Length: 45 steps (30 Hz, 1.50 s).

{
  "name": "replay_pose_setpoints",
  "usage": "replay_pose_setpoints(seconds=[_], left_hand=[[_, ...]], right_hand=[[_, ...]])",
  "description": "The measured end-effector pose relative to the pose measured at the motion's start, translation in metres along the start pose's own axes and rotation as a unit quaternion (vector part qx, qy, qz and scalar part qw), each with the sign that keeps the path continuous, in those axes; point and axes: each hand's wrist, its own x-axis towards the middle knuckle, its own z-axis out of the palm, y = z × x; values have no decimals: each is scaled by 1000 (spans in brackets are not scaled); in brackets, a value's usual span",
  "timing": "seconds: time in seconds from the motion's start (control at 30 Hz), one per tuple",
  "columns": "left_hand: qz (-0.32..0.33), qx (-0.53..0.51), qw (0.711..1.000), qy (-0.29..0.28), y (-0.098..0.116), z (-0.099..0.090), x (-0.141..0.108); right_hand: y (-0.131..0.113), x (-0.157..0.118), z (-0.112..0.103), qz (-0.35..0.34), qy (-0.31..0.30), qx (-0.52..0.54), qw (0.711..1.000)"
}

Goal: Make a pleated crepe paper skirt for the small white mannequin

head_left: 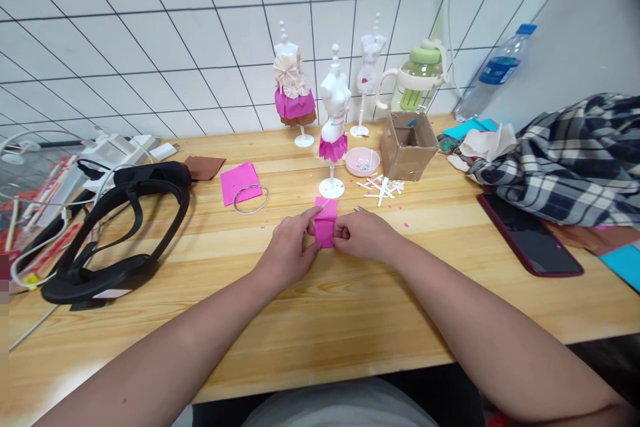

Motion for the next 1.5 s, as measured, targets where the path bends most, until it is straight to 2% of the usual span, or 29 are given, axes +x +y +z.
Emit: replay_pose_setpoints(seconds=[0.17, 0.33, 0.43, 0.53, 0.63, 0.83, 0.93, 1.0, 1.03, 1.07, 1.1, 1.13, 1.17, 1.2, 1.23, 1.27, 1.3, 1.37, 1.43, 1.5], left_hand=[[16, -9, 1000, 5, 2, 0, -1], [11, -3, 1000, -20, 3, -1, 1], [3, -3, 1000, -20, 2, -3, 2], [-5, 5, 1000, -24, 1, -4, 2], [13, 4, 1000, -28, 1, -6, 1], [35, 35, 998, -40, 8, -10, 0], [37, 1, 999, -7, 10, -11, -2], [21, -77, 996, 42, 9, -13, -2], [10, -125, 989, 75, 7, -14, -2], [-1, -172, 979, 107, 4, -16, -2], [-12, -214, 968, 133, 1, -17, -1], [-23, -248, 957, 150, -2, -18, 1], [-36, -275, 948, 156, -5, -18, 2], [-49, -294, 942, 155, -8, -19, 3], [-62, -307, 938, 149, -11, -18, 4], [-72, -314, 936, 142, -13, -18, 5], [-78, -317, 936, 136, -14, -17, 6], [-79, -314, 938, 124, -14, -15, 6], [-74, -305, 944, 98, -12, -15, 6], [-65, -285, 955, 53, -10, -15, 5]], right_hand=[[7, -2, -1, -30, 28, 11, 999], [21, -6, -8, -145, 22, 70, 987], [23, -8, -9, -195, 2, 63, 979], [19, -7, -8, -186, -15, 4, 982], [15, -7, -7, -179, -12, -35, 983], [10, -7, -3, -162, 10, -26, 986], [8, -7, -4, -146, 41, 2, 988], [8, -9, -9, -124, 66, 51, 989], [9, -11, -13, -113, 58, 101, 987], [11, -14, -19, -104, 21, 168, 980], [13, -18, -25, -100, -44, 250, 962], [15, -22, -31, -105, -141, 337, 925], [17, -25, -36, -111, -239, 411, 873], [18, -29, -41, -114, -307, 467, 821], [19, -31, -43, -113, -345, 503, 784], [19, -31, -45, -107, -362, 523, 764], [19, -31, -44, -95, -361, 526, 764], [17, -26, -39, -57, -337, 494, 799], [15, -19, -30, -26, -280, 425, 861], [13, -12, -20, -12, -176, 333, 926]])
